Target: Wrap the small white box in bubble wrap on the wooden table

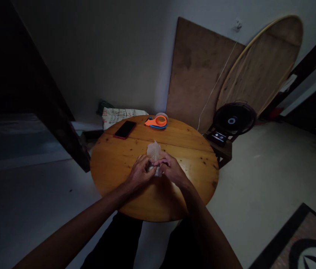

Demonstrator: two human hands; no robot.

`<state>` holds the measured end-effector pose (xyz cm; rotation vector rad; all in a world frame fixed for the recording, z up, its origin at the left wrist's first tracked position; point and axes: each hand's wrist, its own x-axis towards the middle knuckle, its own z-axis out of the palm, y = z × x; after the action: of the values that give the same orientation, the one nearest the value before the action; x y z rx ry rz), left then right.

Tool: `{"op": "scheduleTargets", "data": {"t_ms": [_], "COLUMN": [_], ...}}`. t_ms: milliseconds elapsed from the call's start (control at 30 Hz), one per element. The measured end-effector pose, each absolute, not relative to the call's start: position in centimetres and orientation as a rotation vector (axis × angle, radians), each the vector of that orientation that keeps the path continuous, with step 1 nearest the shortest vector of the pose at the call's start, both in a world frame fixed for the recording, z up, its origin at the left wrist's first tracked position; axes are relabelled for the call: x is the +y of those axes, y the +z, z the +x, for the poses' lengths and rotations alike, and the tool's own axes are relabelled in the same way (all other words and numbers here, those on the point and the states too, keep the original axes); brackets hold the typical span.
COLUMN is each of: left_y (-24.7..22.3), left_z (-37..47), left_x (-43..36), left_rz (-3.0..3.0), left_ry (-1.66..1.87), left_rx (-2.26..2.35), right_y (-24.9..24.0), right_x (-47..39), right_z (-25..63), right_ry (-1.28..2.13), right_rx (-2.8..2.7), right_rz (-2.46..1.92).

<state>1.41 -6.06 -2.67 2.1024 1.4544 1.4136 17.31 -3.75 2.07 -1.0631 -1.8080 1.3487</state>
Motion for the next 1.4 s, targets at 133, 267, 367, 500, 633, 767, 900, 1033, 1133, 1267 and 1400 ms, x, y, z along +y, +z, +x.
{"op": "scheduleTargets", "data": {"t_ms": [133,267,367,500,633,767,900,1033,1133,1267,1400], "left_y": [-2.8,-2.8,-2.7,-2.5,-2.4,-2.4,-2.4,-2.3,-2.4,-2.7,-2.8], "left_z": [1.3,1.4,1.4,1.5,1.5,1.6,1.6,1.6,1.6,1.6,1.6], "left_x": [-6.0,-6.1,-6.0,-6.0,-5.9,-6.0,-5.9,-5.9,-5.8,-5.8,-5.9], "left_rz": [2.138,2.131,2.094,2.072,2.057,2.052,2.07,2.177,2.216,2.213,2.216], "left_ry": [1.388,1.373,1.386,1.326,1.299,1.312,1.33,1.275,1.226,1.225,1.201], "left_rx": [1.465,1.48,1.485,1.443,1.437,1.436,1.45,1.408,1.397,1.426,1.455], "right_y": [1.7,0.3,-0.4,-0.5,-0.4,-0.8,-1.0,-1.4,-1.6,-1.3,-1.2], "right_x": [-3.1,-1.4,-0.2,0.3,0.7,1.8,2.6,3.0,4.1,7.3,10.6], "right_z": [17.5,18.4,18.9,18.6,18.1,18.3,18.5,18.7,18.9,18.4,16.6], "right_ry": [1.325,1.082,0.92,0.778,0.718,0.63,0.576,0.556,0.632,0.762,0.997], "right_rx": [-1.693,-1.734,-1.872,-2.051,-2.191,-2.325,-2.406,-2.427,-2.315,-2.055,-2.031], "right_rz": [-1.074,-1.116,-1.147,-1.083,-0.921,-0.848,-0.848,-0.862,-0.928,-1.085,-1.071]}}
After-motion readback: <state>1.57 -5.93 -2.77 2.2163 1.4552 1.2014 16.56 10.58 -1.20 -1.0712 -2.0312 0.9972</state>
